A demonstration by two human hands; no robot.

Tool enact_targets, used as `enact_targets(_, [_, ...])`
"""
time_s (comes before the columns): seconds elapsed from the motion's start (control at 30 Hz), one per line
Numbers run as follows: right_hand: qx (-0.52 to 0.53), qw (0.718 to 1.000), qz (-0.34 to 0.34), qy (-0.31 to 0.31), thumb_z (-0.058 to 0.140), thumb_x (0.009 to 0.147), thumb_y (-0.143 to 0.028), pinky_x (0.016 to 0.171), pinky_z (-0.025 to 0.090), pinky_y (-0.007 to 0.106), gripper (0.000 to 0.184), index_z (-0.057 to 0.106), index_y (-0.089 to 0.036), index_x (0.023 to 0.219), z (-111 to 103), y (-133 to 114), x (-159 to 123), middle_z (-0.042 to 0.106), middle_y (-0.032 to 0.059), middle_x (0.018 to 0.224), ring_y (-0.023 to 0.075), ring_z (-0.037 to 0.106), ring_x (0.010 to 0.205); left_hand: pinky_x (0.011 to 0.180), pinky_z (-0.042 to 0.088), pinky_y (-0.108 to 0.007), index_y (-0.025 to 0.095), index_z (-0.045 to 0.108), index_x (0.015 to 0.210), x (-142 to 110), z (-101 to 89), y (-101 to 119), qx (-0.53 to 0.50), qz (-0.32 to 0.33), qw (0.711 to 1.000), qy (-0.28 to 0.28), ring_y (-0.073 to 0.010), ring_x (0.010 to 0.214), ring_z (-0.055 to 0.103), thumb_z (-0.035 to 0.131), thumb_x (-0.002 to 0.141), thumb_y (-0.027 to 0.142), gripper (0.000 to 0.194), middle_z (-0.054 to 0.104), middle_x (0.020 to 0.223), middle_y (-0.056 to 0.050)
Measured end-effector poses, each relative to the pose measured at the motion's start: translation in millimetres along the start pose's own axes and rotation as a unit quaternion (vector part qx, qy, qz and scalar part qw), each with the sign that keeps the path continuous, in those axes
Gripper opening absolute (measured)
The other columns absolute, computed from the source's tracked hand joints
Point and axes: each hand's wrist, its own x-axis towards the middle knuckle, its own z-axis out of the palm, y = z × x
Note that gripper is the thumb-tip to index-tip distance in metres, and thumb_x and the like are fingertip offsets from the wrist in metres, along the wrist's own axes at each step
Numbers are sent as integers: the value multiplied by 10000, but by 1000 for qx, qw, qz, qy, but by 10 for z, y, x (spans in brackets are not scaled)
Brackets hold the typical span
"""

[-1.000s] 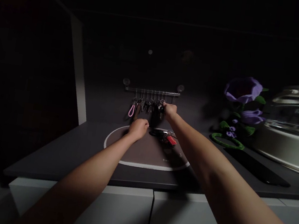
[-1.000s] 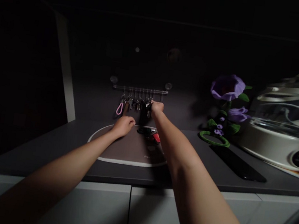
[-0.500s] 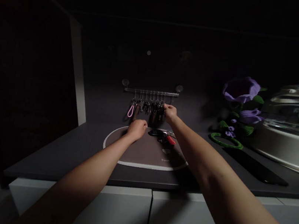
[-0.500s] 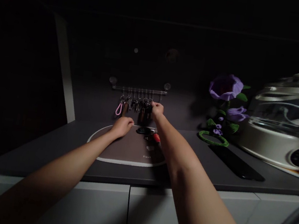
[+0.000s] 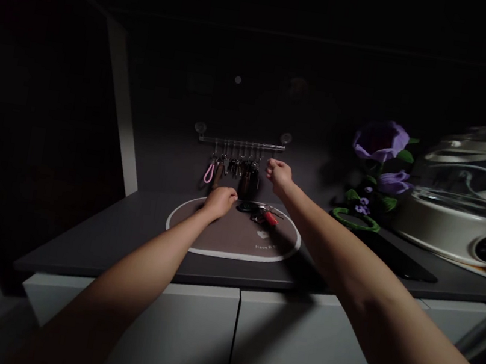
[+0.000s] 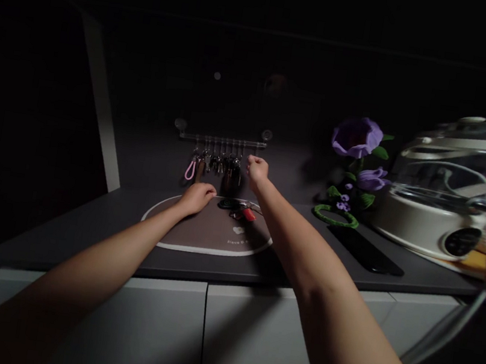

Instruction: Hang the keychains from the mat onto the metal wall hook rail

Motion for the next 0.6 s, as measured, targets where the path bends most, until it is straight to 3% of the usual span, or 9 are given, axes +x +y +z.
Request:
enact_targets(0.2, [-3, 998, -2, -61, 546, 785, -249, 520, 373, 158, 105, 500, -163, 822, -107, -36, -254, 563, -17, 697, 42, 522, 549, 803, 419, -250, 164, 664, 919, -27, -12, 41, -10, 21, 1000, -10, -163, 895, 588, 478, 813, 224, 222, 673, 951, -69])
enact_targets(0.4, [-47, 996, -9, -79, 593, 734, -249, 535, 375, 173, 135, 521, -155, 800, -225, 235, -422, 573, -17, 654, 50, 507, 538, 812, 424, -253, 169, 668, 915, -44, -18, 65, -9, 39, 999, -14, -166, 900, 584, 489, 806, 213, 214, 669, 945, -67])
enact_targets(0.53, [-141, 986, -58, -73, 576, 724, -210, 585, 394, 196, 83, 563, -141, 768, -298, 509, -403, 584, -9, 667, 60, 504, 562, 821, 424, -257, 158, 668, 922, -46, -5, 53, -6, 54, 998, -13, -171, 908, 580, 495, 799, 206, 217, 664, 951, -75])
enact_targets(0.6, [-234, 963, -110, -73, 588, 716, -224, 636, 404, 213, 96, 604, -144, 765, -343, 605, -362, 612, 3, 702, 79, 526, 616, 825, 422, -260, 158, 667, 927, -42, 4, 47, -2, 55, 998, -18, -171, 912, 578, 494, 800, 204, 220, 663, 958, -74])
